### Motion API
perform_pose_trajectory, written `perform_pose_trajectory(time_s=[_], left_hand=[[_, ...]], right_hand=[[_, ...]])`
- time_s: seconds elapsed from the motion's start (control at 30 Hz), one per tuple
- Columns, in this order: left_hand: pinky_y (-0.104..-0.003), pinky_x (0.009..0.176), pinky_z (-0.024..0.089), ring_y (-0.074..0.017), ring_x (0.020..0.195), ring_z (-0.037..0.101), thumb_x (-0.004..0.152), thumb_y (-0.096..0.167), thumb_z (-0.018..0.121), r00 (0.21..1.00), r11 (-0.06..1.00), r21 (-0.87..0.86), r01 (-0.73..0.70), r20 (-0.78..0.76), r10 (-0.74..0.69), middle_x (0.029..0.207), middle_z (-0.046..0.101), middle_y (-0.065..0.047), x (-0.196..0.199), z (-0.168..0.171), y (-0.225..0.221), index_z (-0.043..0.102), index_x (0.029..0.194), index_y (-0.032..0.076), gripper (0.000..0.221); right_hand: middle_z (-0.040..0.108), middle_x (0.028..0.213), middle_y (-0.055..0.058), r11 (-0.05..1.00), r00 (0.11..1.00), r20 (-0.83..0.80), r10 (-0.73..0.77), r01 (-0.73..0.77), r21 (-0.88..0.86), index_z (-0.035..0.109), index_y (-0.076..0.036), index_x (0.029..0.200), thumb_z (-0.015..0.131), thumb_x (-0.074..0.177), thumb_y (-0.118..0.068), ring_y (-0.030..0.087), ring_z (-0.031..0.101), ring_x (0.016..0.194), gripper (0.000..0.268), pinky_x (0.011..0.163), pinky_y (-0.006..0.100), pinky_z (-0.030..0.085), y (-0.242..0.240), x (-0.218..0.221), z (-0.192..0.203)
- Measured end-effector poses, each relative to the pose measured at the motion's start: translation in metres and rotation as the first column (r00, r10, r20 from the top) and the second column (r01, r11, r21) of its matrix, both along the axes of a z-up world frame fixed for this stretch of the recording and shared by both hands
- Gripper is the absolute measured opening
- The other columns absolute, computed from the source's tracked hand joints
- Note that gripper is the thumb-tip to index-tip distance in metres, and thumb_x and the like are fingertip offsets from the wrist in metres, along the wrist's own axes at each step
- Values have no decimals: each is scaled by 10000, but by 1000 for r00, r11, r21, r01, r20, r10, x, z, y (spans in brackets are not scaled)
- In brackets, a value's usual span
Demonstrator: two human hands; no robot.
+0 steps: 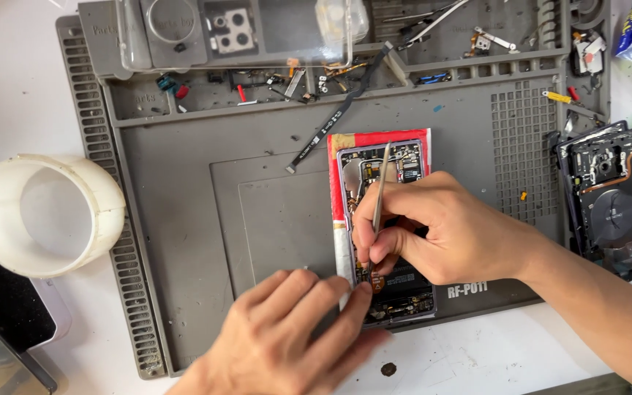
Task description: Assembling internal components of a smartphone, specifically connecting ribbon cables and seating the motherboard.
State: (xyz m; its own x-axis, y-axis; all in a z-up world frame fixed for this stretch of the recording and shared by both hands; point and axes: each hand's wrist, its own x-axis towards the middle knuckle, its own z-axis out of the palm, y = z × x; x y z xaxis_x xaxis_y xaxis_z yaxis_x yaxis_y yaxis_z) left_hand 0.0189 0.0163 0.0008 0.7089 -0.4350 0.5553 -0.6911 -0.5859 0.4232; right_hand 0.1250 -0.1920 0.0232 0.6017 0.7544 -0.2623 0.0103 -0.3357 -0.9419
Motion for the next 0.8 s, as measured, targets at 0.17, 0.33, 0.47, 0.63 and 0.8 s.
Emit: perform_pose_trajectory(time_s=[0.17,0.33,0.47,0.63,0.8], left_hand=[[-298,550,395,-181,644,457,1041,236,670,992,991,51,125,7,-126,1006,614,-88,12,1,7,714,1056,65,177],[-303,548,387,-178,639,444,1033,337,698,990,988,76,135,33,-138,989,597,-83,11,-8,6,717,1036,61,277],[-298,542,380,-170,614,445,1047,345,681,984,984,96,153,75,-160,1009,609,-112,12,-6,5,734,1034,53,298],[-296,542,396,-169,613,462,1042,373,675,985,983,114,145,81,-155,998,618,-112,12,-9,3,739,1015,57,324],[-304,552,395,-179,616,462,1043,365,680,989,982,133,135,42,-142,972,625,-107,13,-2,3,744,1027,37,334]], right_hand=[[710,760,51,1000,1000,20,2,-2,3,636,-84,819,550,871,80,144,707,614,192,631,235,728,-1,0,1],[707,764,52,1000,1000,6,4,-5,17,620,-80,826,533,860,90,136,697,638,194,634,232,728,-2,1,3],[701,760,53,999,1000,-19,1,0,37,614,-75,826,529,867,90,134,692,656,190,641,230,717,-2,1,4],[702,769,54,999,998,-70,0,3,40,611,-77,824,505,849,97,135,676,655,205,637,232,706,-4,2,3],[699,763,57,1000,997,-72,-2,4,29,605,-77,825,510,850,92,127,678,647,196,638,225,713,-4,1,2]])
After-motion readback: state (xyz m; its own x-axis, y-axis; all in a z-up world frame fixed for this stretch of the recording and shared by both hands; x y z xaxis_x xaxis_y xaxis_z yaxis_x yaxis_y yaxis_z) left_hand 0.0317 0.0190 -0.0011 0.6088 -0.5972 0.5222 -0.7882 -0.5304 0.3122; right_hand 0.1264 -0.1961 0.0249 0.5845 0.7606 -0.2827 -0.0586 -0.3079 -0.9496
